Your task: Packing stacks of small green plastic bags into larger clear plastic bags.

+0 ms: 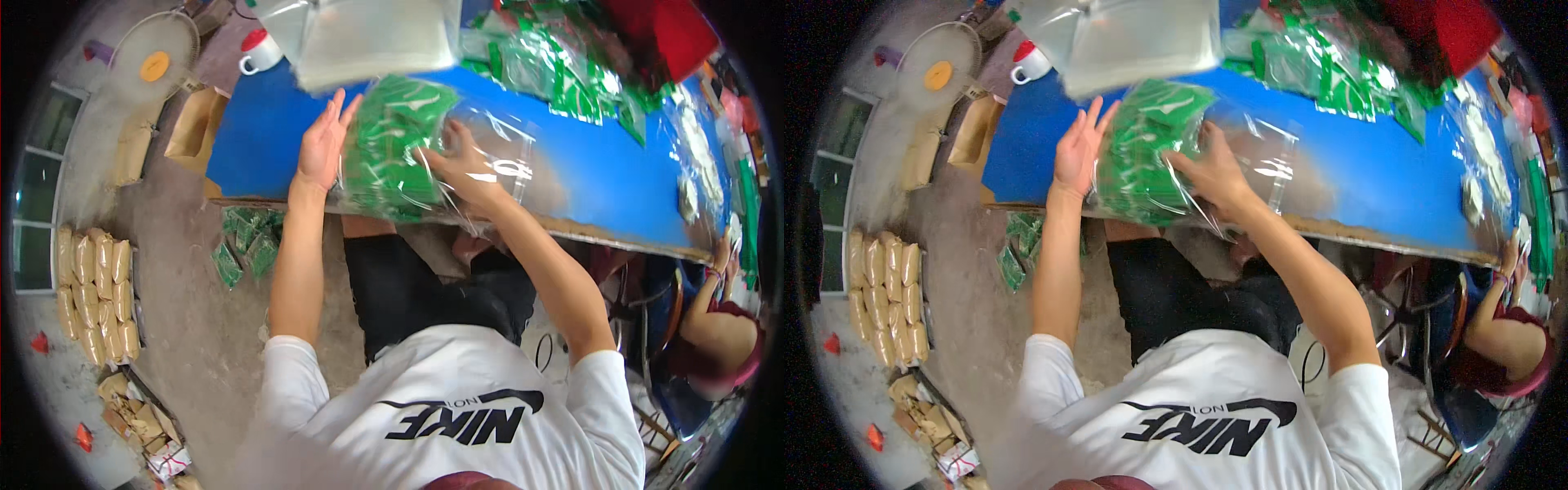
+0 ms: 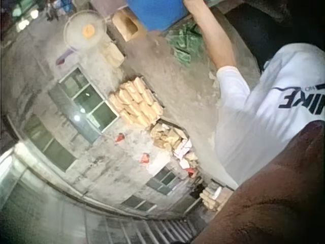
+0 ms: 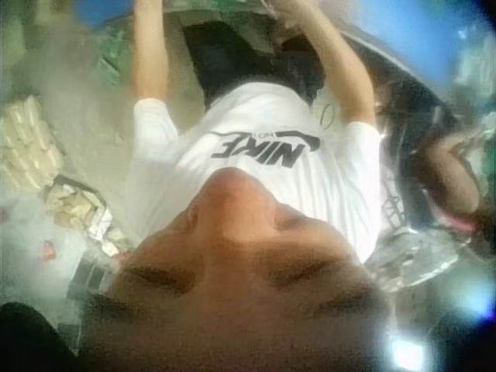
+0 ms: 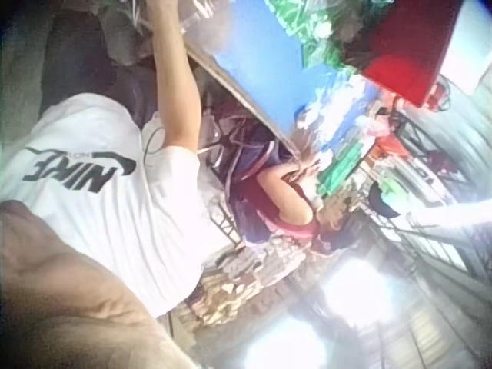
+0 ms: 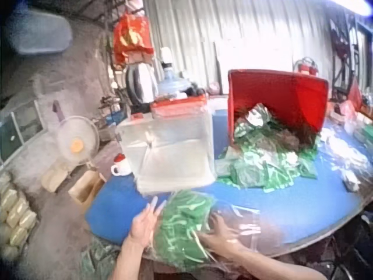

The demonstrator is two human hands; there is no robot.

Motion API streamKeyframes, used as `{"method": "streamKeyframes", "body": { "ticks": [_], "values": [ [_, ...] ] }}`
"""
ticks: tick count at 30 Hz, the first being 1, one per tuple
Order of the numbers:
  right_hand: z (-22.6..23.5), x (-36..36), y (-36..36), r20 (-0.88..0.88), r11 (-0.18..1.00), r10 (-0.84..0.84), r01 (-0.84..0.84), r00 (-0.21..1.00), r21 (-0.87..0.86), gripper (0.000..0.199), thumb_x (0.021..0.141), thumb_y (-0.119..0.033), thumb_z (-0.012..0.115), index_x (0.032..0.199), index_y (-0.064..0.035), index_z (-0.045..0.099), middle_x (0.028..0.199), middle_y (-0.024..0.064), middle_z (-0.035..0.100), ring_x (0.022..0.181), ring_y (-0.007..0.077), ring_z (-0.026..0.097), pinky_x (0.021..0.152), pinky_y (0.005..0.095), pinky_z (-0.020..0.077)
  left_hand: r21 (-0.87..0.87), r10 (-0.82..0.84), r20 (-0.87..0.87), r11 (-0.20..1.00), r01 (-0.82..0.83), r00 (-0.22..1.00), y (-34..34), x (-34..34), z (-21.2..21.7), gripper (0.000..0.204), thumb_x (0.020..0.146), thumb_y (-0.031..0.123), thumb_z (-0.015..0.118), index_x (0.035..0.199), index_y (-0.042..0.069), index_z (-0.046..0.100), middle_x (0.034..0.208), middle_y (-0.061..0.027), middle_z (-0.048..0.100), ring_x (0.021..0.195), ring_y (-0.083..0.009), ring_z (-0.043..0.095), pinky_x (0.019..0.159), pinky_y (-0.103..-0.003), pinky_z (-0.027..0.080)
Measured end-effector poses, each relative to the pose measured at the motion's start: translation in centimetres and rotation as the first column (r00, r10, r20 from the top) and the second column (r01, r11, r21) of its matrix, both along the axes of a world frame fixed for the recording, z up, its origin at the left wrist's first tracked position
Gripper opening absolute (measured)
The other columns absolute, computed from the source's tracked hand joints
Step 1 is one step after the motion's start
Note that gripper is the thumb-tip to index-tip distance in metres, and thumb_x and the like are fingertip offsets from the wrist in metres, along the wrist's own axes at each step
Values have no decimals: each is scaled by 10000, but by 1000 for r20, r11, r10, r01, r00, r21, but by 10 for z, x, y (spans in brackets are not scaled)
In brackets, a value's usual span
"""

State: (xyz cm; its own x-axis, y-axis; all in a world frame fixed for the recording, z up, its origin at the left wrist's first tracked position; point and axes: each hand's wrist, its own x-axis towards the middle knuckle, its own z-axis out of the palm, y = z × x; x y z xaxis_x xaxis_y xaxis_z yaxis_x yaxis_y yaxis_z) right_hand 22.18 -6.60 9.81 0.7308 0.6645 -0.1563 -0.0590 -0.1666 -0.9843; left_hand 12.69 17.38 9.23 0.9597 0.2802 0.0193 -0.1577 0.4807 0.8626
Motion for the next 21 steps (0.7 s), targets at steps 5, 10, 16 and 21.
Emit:
{"method": "streamKeyframes", "body": {
  "ticks": [5,10,16,21],
  "values": [
    [8,-8,-15,-80,998,70,-70,994,8,893,929,-281,699,1548,17,128,1402,269,511,1195,277,576,1006,366,466,100,41,-59,994,-35,997,7,-23,2,874,987,352,547,1573,-15,12,1643,-208,120,1512,-278,178,1216,-374,169],
    [9,-17,-34,-285,962,258,-217,923,166,959,855,-60,693,1531,61,24,1248,299,615,1071,337,669,890,398,544,481,-49,-252,860,169,966,-23,-48,13,1034,804,119,801,1561,-43,116,1625,-217,178,1503,-277,200,1204,-366,197],
    [2,-11,-34,430,948,296,-207,853,-243,805,807,-300,802,1399,39,374,958,315,672,969,406,680,844,459,518,688,11,-272,702,187,962,-27,-49,19,1072,752,110,842,1558,-41,152,1597,-206,257,1474,-268,270,1198,-362,212],
    [-37,22,-38,355,989,-147,150,923,18,483,912,-339,713,1172,56,617,912,208,709,791,300,684,719,395,529,592,22,-334,783,191,942,-8,-19,22,1119,745,134,861,1569,-17,119,1615,-230,206,1493,-284,236,1204,-364,202]
  ]
}}
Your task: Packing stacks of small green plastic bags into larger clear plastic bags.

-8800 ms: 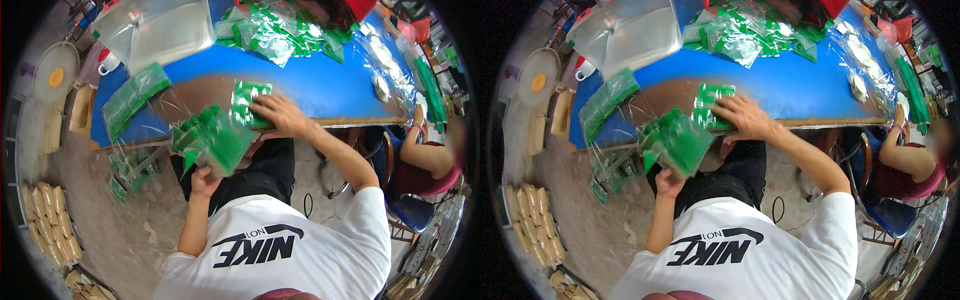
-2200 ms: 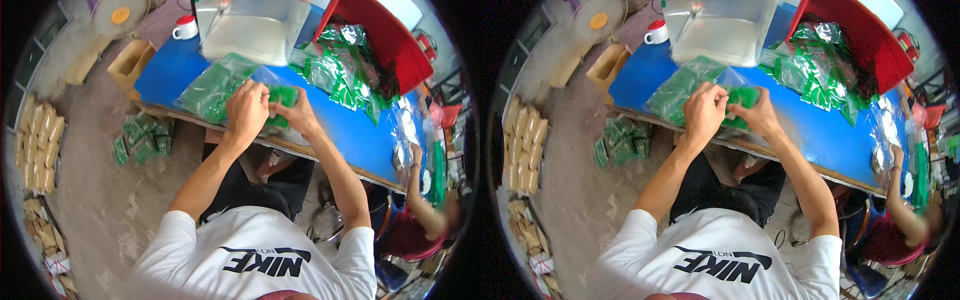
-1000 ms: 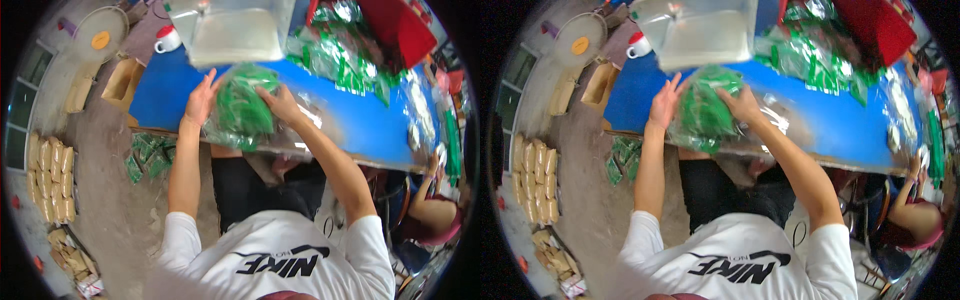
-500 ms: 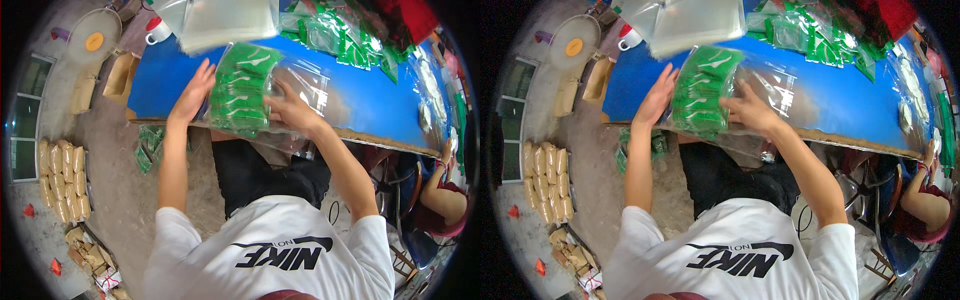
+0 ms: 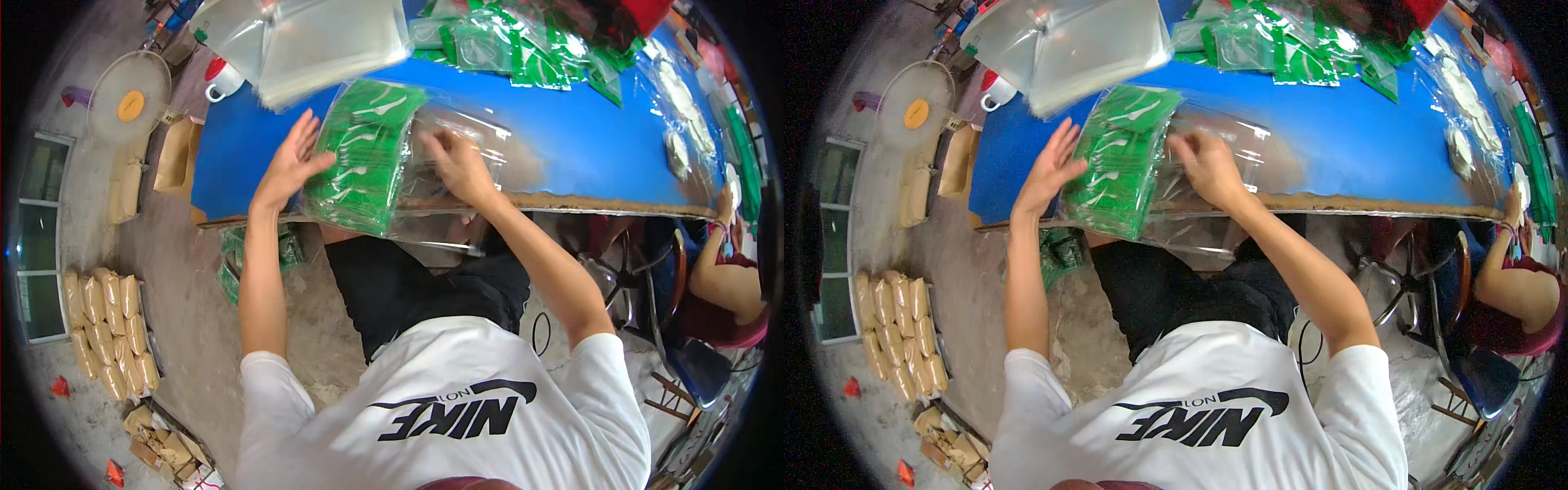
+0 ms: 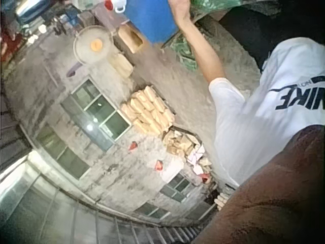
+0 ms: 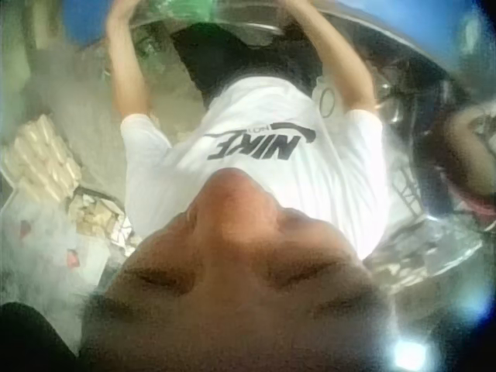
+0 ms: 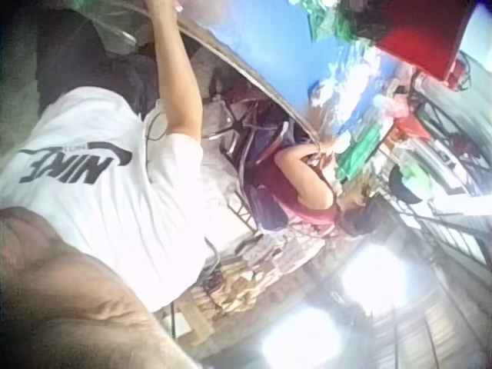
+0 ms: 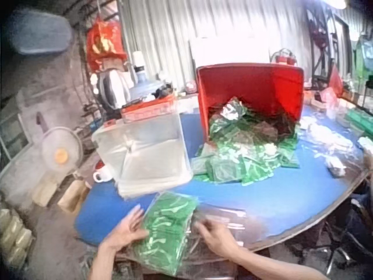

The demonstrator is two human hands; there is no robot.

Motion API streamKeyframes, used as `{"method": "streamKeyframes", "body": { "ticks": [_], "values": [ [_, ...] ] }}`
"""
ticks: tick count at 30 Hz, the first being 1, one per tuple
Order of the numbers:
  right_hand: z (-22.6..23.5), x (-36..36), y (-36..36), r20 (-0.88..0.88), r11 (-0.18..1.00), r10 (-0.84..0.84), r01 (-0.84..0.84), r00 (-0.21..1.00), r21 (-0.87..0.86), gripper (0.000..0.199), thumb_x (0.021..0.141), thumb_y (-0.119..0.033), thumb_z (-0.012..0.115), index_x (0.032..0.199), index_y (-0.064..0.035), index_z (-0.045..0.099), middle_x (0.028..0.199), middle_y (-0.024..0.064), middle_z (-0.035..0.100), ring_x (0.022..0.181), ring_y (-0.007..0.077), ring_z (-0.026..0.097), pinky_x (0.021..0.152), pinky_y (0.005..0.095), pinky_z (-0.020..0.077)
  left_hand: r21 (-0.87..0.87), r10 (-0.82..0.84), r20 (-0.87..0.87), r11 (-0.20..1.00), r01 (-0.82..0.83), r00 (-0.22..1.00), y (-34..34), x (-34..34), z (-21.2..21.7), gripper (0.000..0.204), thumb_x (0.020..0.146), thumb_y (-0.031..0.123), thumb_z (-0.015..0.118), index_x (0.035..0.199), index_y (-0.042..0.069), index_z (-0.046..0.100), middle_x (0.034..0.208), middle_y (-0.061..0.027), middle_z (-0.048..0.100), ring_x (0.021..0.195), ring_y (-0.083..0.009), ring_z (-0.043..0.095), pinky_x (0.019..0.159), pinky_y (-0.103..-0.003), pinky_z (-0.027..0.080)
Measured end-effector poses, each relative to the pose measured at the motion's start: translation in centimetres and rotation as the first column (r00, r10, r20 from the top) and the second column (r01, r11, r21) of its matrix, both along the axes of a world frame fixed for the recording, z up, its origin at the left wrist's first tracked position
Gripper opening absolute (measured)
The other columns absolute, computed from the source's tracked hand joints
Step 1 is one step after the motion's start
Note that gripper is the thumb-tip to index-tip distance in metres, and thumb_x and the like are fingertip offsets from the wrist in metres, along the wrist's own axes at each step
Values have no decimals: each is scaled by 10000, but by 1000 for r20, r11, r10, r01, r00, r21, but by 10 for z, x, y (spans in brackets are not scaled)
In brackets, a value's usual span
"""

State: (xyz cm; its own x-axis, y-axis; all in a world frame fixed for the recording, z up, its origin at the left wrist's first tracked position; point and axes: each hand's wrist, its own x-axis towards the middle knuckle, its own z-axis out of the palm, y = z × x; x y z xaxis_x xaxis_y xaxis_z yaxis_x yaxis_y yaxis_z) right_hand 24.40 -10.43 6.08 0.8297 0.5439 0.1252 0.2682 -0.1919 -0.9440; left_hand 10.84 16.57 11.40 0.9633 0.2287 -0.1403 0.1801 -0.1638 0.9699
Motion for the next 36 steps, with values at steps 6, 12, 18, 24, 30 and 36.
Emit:
{"method": "streamKeyframes", "body": {
  "ticks": [6,12,18,24,30,36],
  "values": [
    [-7,38,74,-602,886,-139,371,786,280,367,911,-223,707,1157,44,651,802,80,687,664,136,634,600,287,512,47,-155,77,987,152,985,11,38,-13,1169,713,58,863,1580,11,80,1618,-229,196,1502,-278,206,1211,-354,173],
    [-26,74,82,-160,937,-335,346,928,45,328,937,-207,680,1089,84,677,824,86,691,672,199,655,659,286,557,5,-188,73,982,188,979,-1,42,-9,1152,712,13,837,1587,27,87,1603,-178,258,1468,-243,272,1203,-336,188],
    [10,15,5,-729,873,103,290,676,392,286,1002,-179,585,1174,49,563,992,118,655,880,194,670,818,271,585,73,-197,116,979,189,974,1,39,-14,1020,744,108,858,1552,1,246,1588,-170,306,1467,-250,291,1203,-349,217],
    [14,-17,3,-749,872,421,-1,512,489,313,1032,-116,509,1286,60,456,1182,192,601,1020,243,668,889,308,588,314,-326,15,899,305,945,16,62,-10,855,782,170,831,1505,46,391,1585,-207,306,1458,-289,325,1192,-370,260],
    [20,-72,-45,-766,762,524,196,372,617,465,1020,-38,461,1452,55,315,1465,221,435,1300,283,516,1114,365,446,899,-265,85,437,41,960,-73,35,7,757,928,441,628,1535,97,333,1602,-218,254,1485,-392,231,1214,-503,152],
    [62,-24,-115,-587,405,806,-789,70,462,475,1002,-276,597,1356,20,486,1192,161,657,1076,244,665,938,364,548,953,-323,-91,248,177,942,-97,24,0,740,935,474,587,1545,147,323,1614,-168,244,1486,-406,196,1196,-600,107]
  ]
}}
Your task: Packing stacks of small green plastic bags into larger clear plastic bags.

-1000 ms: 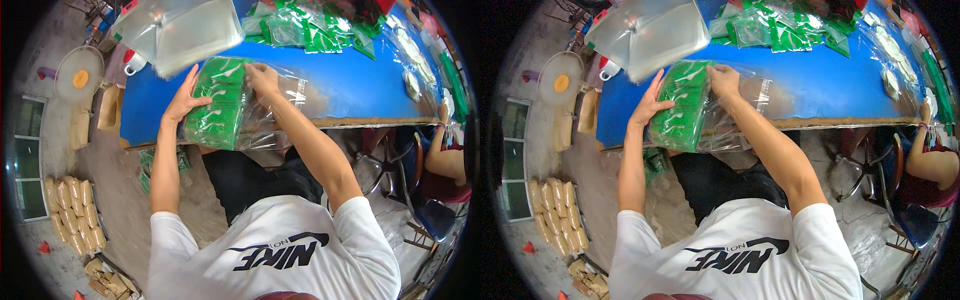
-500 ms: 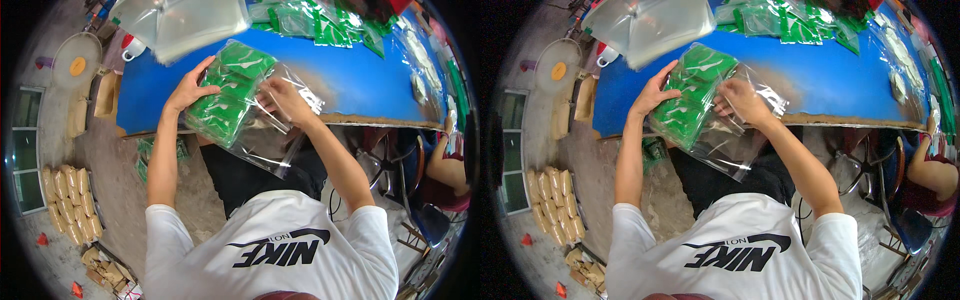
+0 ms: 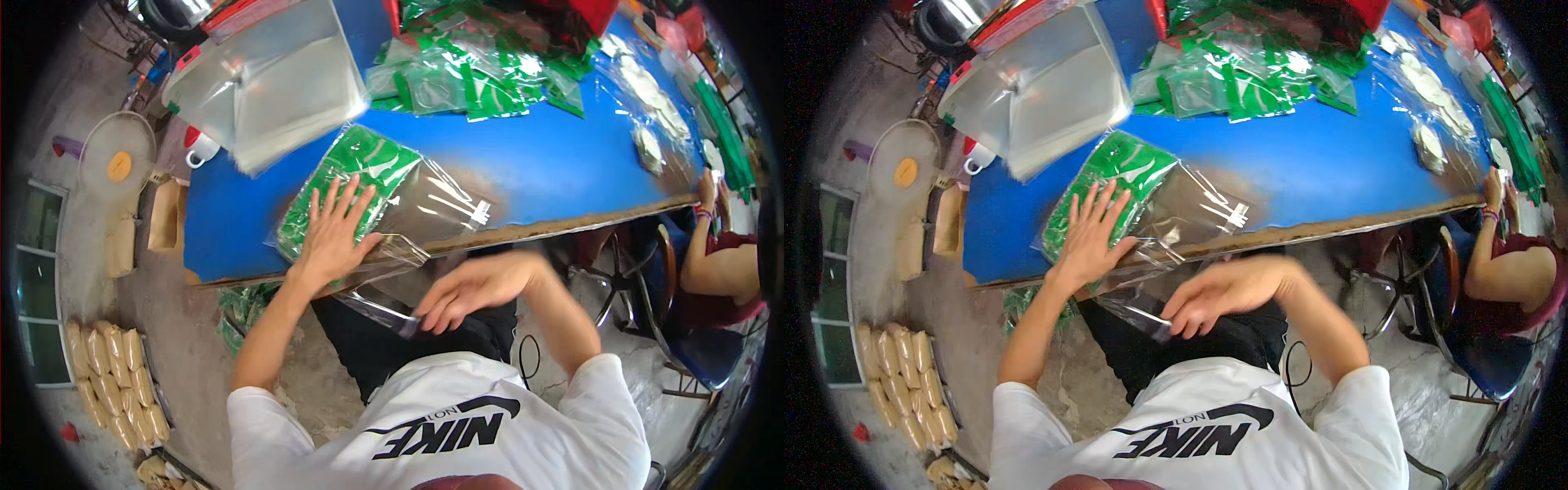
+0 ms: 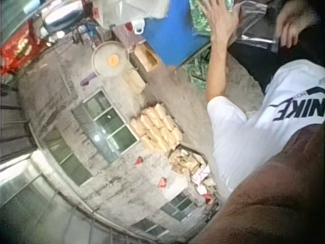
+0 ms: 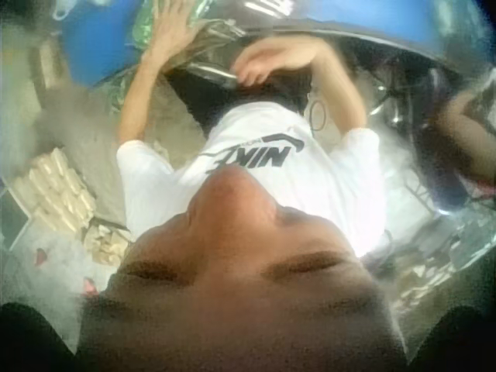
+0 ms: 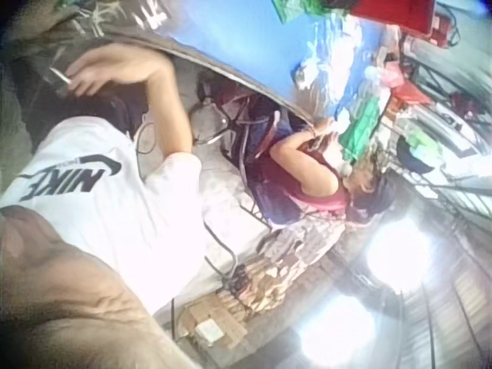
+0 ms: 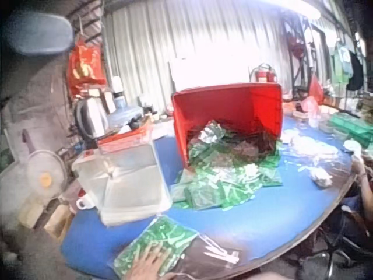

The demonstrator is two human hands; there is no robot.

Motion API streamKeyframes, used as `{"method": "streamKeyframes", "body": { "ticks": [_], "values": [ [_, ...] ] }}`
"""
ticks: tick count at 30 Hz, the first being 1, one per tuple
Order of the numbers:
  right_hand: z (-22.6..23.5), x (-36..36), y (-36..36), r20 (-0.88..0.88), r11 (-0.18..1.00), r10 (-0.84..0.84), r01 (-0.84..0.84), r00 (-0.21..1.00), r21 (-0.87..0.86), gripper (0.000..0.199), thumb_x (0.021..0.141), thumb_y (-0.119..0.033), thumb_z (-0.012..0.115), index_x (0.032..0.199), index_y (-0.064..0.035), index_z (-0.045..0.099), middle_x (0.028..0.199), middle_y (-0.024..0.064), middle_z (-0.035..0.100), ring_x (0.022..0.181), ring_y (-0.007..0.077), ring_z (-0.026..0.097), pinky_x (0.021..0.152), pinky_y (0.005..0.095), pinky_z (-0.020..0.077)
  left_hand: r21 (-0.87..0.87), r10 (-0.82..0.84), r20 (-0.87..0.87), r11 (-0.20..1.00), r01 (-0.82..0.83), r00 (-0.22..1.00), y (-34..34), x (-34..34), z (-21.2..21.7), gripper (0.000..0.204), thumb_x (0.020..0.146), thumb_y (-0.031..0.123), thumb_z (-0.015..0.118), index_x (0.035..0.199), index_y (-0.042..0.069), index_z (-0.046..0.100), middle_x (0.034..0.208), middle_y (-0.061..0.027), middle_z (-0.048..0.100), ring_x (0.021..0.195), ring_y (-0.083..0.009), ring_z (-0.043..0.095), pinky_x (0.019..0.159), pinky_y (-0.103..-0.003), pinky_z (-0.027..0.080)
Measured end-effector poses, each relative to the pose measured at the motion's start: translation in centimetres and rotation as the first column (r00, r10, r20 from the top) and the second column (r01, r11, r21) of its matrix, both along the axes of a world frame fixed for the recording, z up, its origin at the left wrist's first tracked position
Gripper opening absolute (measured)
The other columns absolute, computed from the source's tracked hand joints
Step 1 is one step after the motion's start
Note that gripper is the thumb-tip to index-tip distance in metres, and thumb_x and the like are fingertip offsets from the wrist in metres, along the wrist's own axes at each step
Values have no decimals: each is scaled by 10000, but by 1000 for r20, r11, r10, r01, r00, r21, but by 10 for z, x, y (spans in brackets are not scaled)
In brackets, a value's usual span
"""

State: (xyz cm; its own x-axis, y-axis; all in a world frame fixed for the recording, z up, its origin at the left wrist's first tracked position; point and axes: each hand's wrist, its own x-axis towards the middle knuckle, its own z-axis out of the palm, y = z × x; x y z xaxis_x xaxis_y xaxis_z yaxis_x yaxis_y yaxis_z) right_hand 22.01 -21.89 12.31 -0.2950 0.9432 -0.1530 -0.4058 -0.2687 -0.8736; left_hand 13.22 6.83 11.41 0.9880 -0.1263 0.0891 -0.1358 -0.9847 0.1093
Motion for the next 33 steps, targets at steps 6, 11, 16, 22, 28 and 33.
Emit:
{"method": "streamKeyframes", "body": {
  "ticks": [6,11,16,22,28,33],
  "values": [
    [-31,211,60,617,167,-688,744,-382,647,711,887,-516,673,1310,41,543,1178,253,643,1111,308,633,947,418,504,31,-80,-84,996,83,993,6,17,9,711,941,367,583,1553,144,298,1628,-144,223,1499,-394,166,1206,-587,81],
    [-35,301,124,715,157,-302,707,-630,690,936,785,-766,592,1493,-181,406,1513,281,344,1393,501,313,1091,679,250,27,193,26,981,-194,981,-36,21,-14,676,952,318,575,1548,138,313,1626,-162,212,1492,-409,178,1176,-647,105],
    [-58,306,142,742,568,-14,605,-671,558,887,773,-821,522,1449,-250,473,1493,255,362,1378,531,283,1061,758,182,64,203,-38,978,-200,978,-29,12,-16,663,949,300,592,1541,147,335,1628,-130,226,1490,-386,198,1174,-640,124],
    [-56,286,98,712,722,-209,385,-671,575,820,805,-787,524,1414,-237,518,1425,229,445,1358,483,343,1071,696,259,136,162,-88,979,-149,983,31,-11,-4,680,954,286,593,1556,155,307,1641,-100,205,1502,-360,186,1183,-620,149],
    [-51,235,58,648,748,-295,252,-702,614,831,819,-740,560,1441,-192,487,1460,241,413,1366,483,346,1094,663,267,161,217,-115,967,-198,969,97,-47,5,664,958,236,583,1555,154,304,1638,-76,225,1507,-330,186,1214,-566,94],
    [-58,186,36,692,819,-342,160,-635,551,800,865,-721,529,1468,-201,456,1549,213,326,1453,464,230,1163,652,162,221,249,-48,947,-233,967,122,-46,21,598,898,81,619,1465,115,435,1576,-112,347,1480,-348,251,1208,-554,151]
  ]
}}
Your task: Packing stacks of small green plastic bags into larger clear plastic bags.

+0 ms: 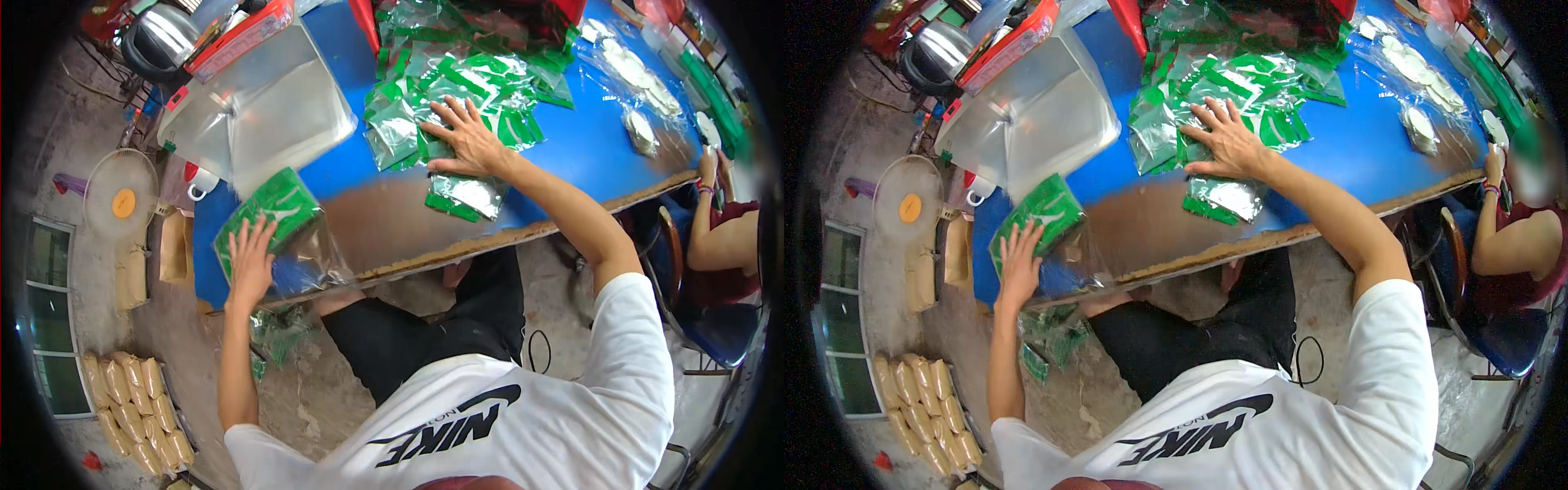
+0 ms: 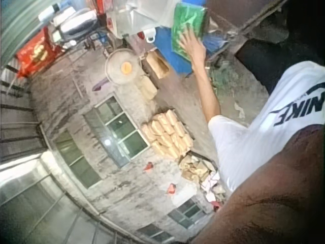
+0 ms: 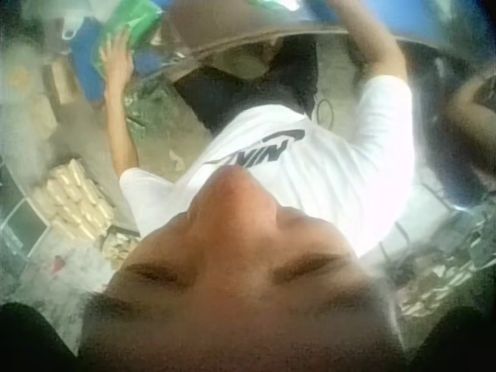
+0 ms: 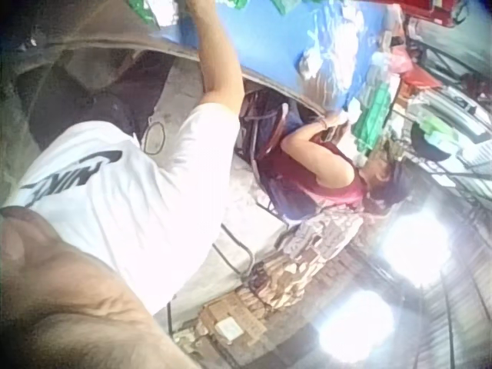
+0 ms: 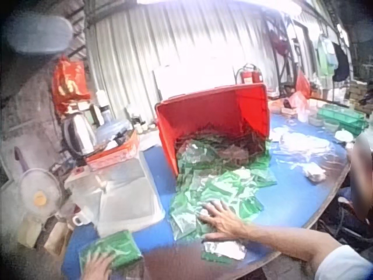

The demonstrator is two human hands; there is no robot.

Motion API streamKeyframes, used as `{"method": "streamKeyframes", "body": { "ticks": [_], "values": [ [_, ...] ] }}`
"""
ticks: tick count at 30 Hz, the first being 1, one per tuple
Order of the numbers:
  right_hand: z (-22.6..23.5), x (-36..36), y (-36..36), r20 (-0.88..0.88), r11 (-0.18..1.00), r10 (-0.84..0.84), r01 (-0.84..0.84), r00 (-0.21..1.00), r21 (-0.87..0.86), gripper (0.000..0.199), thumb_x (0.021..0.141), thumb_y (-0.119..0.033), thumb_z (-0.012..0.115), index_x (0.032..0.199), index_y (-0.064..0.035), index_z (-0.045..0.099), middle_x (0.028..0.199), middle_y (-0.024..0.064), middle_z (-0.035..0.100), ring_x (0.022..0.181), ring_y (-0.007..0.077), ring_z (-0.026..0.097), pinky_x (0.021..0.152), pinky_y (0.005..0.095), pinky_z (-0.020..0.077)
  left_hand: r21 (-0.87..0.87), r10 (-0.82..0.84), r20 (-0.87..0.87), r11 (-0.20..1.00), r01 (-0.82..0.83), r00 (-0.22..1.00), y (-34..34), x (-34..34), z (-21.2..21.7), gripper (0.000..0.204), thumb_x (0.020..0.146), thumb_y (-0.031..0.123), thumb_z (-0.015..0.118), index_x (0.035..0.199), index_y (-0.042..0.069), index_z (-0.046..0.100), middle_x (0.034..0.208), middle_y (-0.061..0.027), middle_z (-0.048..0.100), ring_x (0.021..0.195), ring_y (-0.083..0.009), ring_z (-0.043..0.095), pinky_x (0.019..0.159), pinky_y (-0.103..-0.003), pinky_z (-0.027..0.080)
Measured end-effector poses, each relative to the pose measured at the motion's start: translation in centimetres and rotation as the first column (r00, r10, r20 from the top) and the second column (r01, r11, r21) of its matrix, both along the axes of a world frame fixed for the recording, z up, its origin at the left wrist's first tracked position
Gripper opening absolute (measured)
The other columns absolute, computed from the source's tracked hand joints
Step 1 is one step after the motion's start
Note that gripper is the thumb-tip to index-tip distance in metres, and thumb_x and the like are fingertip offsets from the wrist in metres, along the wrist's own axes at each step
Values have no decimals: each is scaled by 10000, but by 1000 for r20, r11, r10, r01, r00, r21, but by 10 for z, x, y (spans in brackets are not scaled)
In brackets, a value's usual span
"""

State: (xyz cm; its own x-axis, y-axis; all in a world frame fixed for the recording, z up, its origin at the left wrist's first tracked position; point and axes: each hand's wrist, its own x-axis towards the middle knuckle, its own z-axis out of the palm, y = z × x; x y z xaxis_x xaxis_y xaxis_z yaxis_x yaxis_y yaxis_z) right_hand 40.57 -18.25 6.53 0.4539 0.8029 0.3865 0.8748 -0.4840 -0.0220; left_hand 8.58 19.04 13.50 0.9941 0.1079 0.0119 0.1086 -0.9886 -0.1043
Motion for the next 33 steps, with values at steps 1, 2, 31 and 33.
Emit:
{"method": "streamKeyframes", "body": {
  "ticks": [1,2,31,33],
  "values": [
    [1,-1,-3,12,1000,17,-17,1000,7,784,874,-714,524,1467,-205,459,1548,206,331,1454,455,233,1164,649,160,-4,-1,-1,1000,1,1000,-8,2,5,598,898,81,619,1465,115,435,1576,-112,347,1480,-348,251,1208,-554,151],
    [3,1,-2,48,999,35,-35,998,13,786,873,-724,513,1455,-198,473,1537,208,345,1441,449,256,1157,649,183,-22,-2,169,1000,6,986,-20,5,8,548,888,60,623,1416,93,481,1524,-128,405,1439,-345,320,1184,-527,215],
    [33,-126,-43,-231,988,129,-146,965,-58,478,942,-353,561,1332,-78,561,1266,180,543,1258,374,456,1161,567,239,-673,308,-444,-735,-86,841,-259,-28,-80,309,940,41,645,1232,-5,556,1165,-92,640,1031,-171,659,874,-321,585],
    [28,-140,-34,-177,983,178,-181,968,-5,440,928,-321,580,1291,-71,580,1151,153,548,1153,336,494,1120,528,308,-639,224,-414,-762,-106,882,-262,-24,-81,349,949,64,647,1269,-1,525,1195,-97,614,1049,-183,640,895,-321,572]
  ]
}}
